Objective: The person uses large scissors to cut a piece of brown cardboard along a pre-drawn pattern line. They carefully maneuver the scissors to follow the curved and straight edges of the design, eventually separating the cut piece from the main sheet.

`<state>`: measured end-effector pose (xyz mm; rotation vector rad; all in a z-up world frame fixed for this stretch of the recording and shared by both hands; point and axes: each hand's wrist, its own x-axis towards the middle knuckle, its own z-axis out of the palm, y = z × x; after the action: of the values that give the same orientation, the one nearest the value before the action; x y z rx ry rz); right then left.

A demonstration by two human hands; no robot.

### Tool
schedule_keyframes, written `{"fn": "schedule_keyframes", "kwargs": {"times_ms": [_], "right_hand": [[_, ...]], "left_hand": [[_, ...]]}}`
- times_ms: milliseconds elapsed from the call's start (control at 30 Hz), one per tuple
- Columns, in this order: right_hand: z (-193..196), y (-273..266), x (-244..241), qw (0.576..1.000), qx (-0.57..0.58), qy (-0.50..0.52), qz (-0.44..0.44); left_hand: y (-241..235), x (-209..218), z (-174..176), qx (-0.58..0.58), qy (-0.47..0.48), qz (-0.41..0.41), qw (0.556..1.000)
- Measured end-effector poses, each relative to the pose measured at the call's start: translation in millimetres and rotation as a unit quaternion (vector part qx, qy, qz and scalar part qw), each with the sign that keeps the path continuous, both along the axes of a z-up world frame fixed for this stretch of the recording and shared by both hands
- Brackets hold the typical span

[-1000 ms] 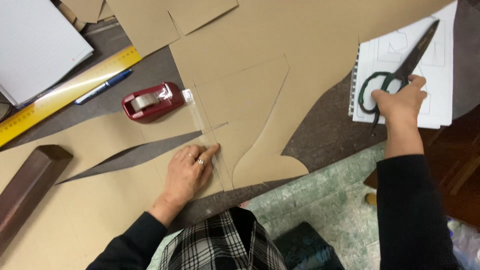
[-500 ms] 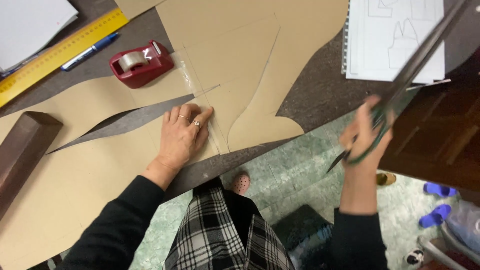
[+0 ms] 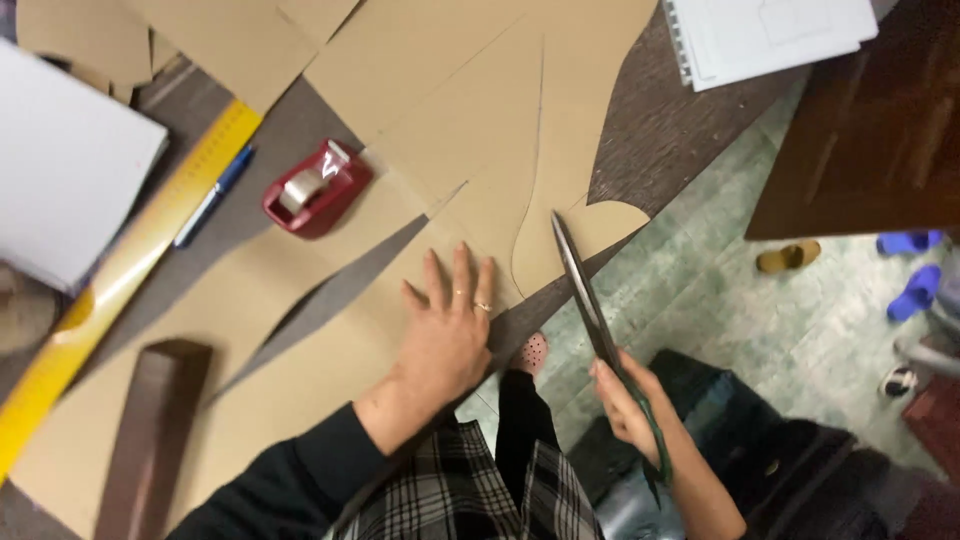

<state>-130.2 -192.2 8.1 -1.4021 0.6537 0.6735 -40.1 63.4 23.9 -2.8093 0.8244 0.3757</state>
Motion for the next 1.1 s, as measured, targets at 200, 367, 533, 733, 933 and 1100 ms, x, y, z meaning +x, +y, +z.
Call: {"fn": "schedule_keyframes", "kwargs": {"times_ms": [200,367,533,733,933,1100], "right_hand": [[36.3,42.4,-41.1,0.995,0.013,0.086,-0.055],[120.4,88.7,-22.9,0.963,-0.110,0.225,-0.095],[121.1,64.5,-51.9,0.972,-0.126,0.188,-0.066],[61.3,-20.7,-48.3,0.945,-0.216,-0.065,0.238],[84.7,-37.1,9.0,0.920,-0.172,-0.071,0.346],[80.6,-52.6,56.9,0.894,-0.163,0.007,0.416]], "left_hand": [[0.9,1.2,-8.2,0.028,0.034,-0.024,0.999],[10.3,11.7,5.3,0.007,0.080,-0.064,0.995],[18.3,19.2,9.6,0.007,0.168,-0.100,0.981],[14.6,1.9,-10.1,-0.038,0.001,-0.057,0.998],[21.9,-9.9,-18.3,-0.036,0.021,-0.056,0.998],[23.7,-22.2,-27.9,-0.066,-0.022,-0.025,0.997]]}}
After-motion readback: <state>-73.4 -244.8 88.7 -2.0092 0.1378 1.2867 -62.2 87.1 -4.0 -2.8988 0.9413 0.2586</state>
